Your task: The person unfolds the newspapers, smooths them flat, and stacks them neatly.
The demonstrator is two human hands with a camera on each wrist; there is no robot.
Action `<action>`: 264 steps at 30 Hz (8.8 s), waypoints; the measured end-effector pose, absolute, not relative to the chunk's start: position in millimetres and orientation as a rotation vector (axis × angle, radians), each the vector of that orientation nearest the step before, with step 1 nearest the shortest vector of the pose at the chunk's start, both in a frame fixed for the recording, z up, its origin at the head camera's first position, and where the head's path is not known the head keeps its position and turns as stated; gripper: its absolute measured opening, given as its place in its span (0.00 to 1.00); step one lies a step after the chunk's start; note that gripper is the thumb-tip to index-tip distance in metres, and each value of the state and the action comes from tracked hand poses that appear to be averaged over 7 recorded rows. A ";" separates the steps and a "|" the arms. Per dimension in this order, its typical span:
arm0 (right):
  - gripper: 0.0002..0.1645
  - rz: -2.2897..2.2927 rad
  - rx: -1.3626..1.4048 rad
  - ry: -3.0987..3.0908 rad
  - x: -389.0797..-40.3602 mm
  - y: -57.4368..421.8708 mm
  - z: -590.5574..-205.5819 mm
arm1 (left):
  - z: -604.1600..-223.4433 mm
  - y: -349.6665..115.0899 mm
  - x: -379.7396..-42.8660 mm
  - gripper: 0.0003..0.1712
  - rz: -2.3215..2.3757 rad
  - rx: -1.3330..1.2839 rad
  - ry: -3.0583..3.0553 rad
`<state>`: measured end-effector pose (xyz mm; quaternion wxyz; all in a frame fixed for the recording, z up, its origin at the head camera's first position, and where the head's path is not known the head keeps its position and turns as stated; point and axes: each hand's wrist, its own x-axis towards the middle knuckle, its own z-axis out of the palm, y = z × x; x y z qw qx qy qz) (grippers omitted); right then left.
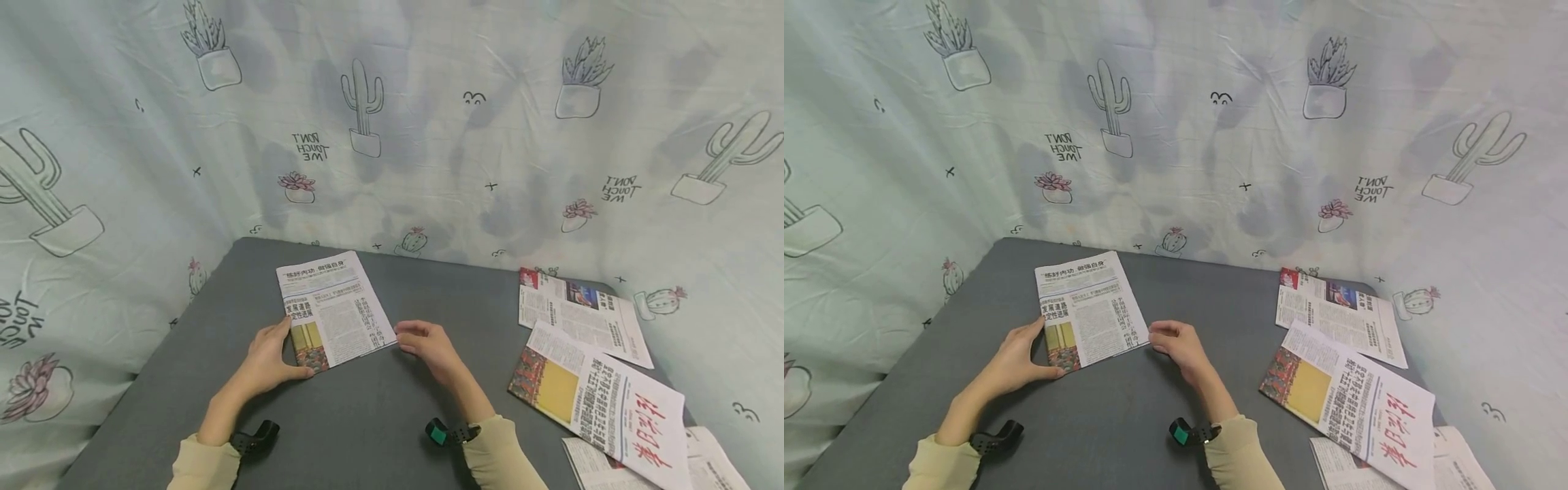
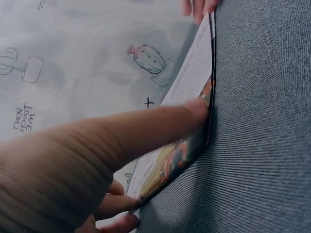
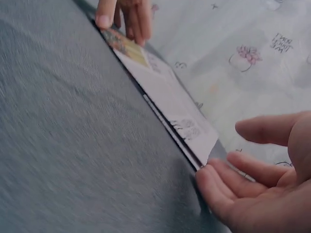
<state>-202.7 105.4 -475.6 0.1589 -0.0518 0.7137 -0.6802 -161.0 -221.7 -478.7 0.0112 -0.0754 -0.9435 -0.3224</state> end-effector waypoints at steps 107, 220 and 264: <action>0.18 -2.043 0.150 1.894 -127.8 128.5 -487.7 | -472.4 -102.4 -137.6 0.41 -1.093 -1.319 -2.831; 0.14 -1.947 0.264 2.426 -127.8 139.9 -489.7 | -467.7 -144.8 -137.1 0.07 -1.644 -0.041 -2.298; 0.18 -1.946 0.616 2.466 -139.9 195.9 -486.3 | -483.2 -227.7 -136.0 0.24 -1.386 0.383 -2.477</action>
